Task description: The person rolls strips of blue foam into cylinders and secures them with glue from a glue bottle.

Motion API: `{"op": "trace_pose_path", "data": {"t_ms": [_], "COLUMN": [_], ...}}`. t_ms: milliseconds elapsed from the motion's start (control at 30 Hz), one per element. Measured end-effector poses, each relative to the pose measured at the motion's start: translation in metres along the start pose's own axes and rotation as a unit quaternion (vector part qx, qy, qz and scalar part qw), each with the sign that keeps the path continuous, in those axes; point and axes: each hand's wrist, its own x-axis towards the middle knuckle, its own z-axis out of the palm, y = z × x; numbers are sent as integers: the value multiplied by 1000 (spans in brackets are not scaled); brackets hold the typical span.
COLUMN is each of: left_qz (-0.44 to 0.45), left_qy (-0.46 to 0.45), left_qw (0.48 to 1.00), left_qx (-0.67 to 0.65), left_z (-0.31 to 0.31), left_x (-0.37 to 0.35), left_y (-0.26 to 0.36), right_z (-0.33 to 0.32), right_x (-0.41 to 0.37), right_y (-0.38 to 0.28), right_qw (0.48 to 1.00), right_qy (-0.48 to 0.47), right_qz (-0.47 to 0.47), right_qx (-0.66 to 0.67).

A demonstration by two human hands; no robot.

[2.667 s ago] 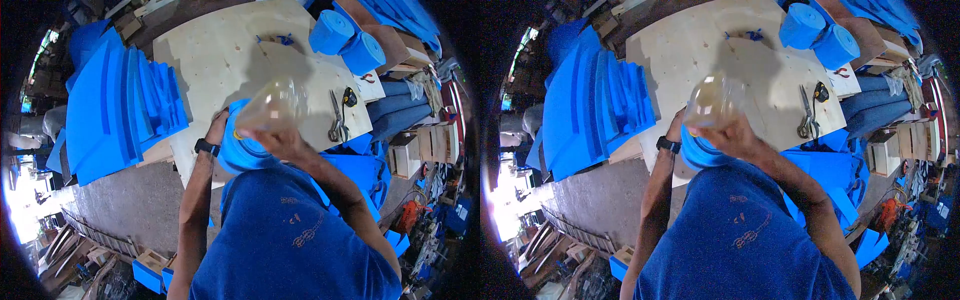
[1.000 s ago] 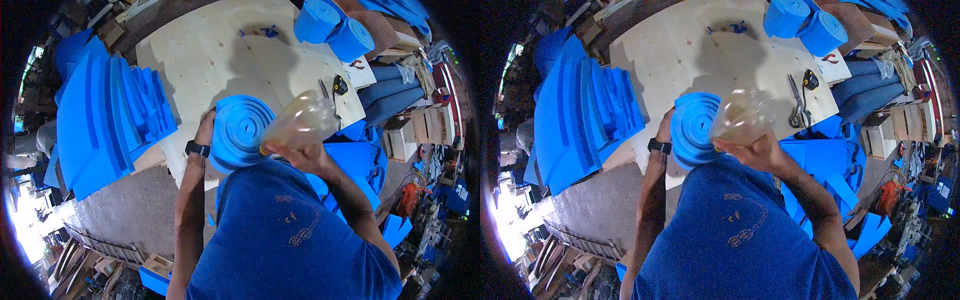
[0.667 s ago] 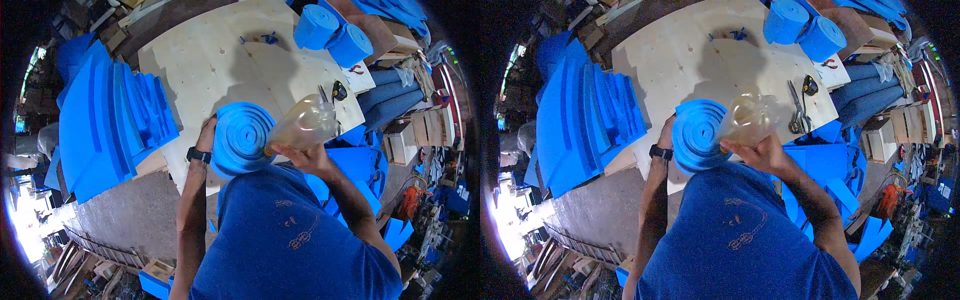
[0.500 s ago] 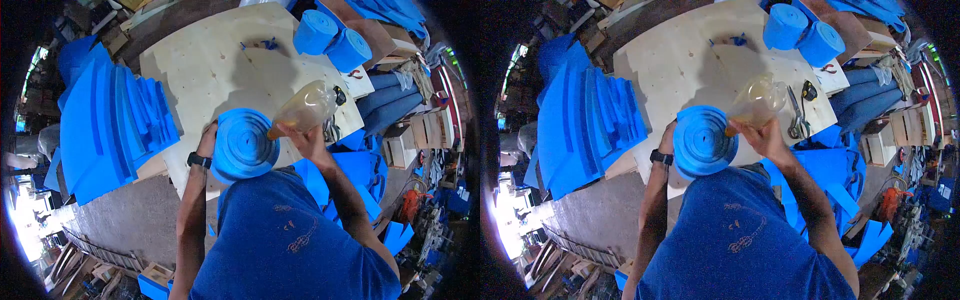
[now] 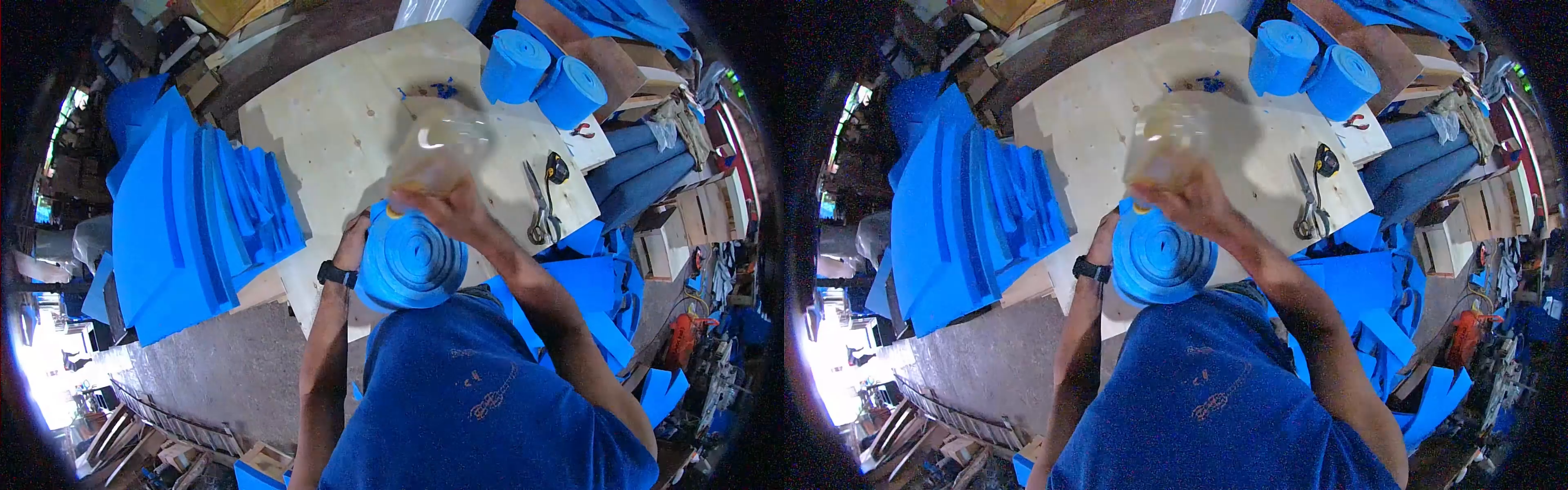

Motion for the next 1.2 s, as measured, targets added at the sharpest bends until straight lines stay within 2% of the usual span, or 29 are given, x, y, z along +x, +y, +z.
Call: {"op": "trace_pose_path", "data": {"t_ms": [33, 100, 167, 233, 267, 333, 433, 533, 567, 667, 767, 833, 867, 933, 1033, 1100, 1200], "left_qz": [6, 45, 28, -45, 0, 90, 52, 53, 49, 15, -51, -65, -65, -68, 42, 57, 10], "left_qy": [-8, 0, 8, 17, 11, -2, 21, 11, 13, 25, 42, 58, 54, 43, 8, 9, 22], "left_qw": [1000, 990, 992, 999, 997, 960, 985, 988, 990, 997, 997, 994, 994, 993, 986, 983, 998], "left_qx": [3, 132, 123, -25, 71, 264, 165, 147, 135, 72, -30, -66, -73, -86, 159, 172, 64], "left_z": [-1, -2, 0, 1, -1, -4, 5, -6, -9, -11, -3, 2, 2, 2, -1, -8, -12], "left_x": [0, -1, -2, -3, -3, 1, 5, 12, 10, 7, 1, -1, 0, 2, 3, 6, 6], "left_y": [0, 0, 2, 0, -1, -1, 0, -24, -31, -28, -8, -2, -3, -4, 1, -12, -21], "right_z": [1, -3, -8, -16, -16, -14, 1, 17, 22, 17, -7, -15, -15, -11, 9, 15, 16], "right_x": [2, 8, 11, 9, 7, 6, 9, 3, -1, 3, 1, -6, -9, -10, -12, -11, -9], "right_y": [-3, 2, 4, 1, 0, -2, -1, -15, -27, 5, -6, 2, 5, 0, -2, -4, -9], "right_qw": [999, 998, 997, 994, 994, 994, 999, 997, 995, 997, 984, 996, 999, 998, 999, 998, 994], "right_qy": [-26, -40, -43, -39, -31, -13, -6, -62, -95, -44, -43, -14, 1, -8, -20, -41, -82], "right_qz": [20, 41, 40, 15, 8, -7, 47, 34, 1, -56, -6, 2, 7, 44, 46, 49, 65], "right_qx": [-8, -18, -49, -100, -105, -113, 4, -18, -21, -3, -170, -89, -47, -47, 2, 8, -35]}}
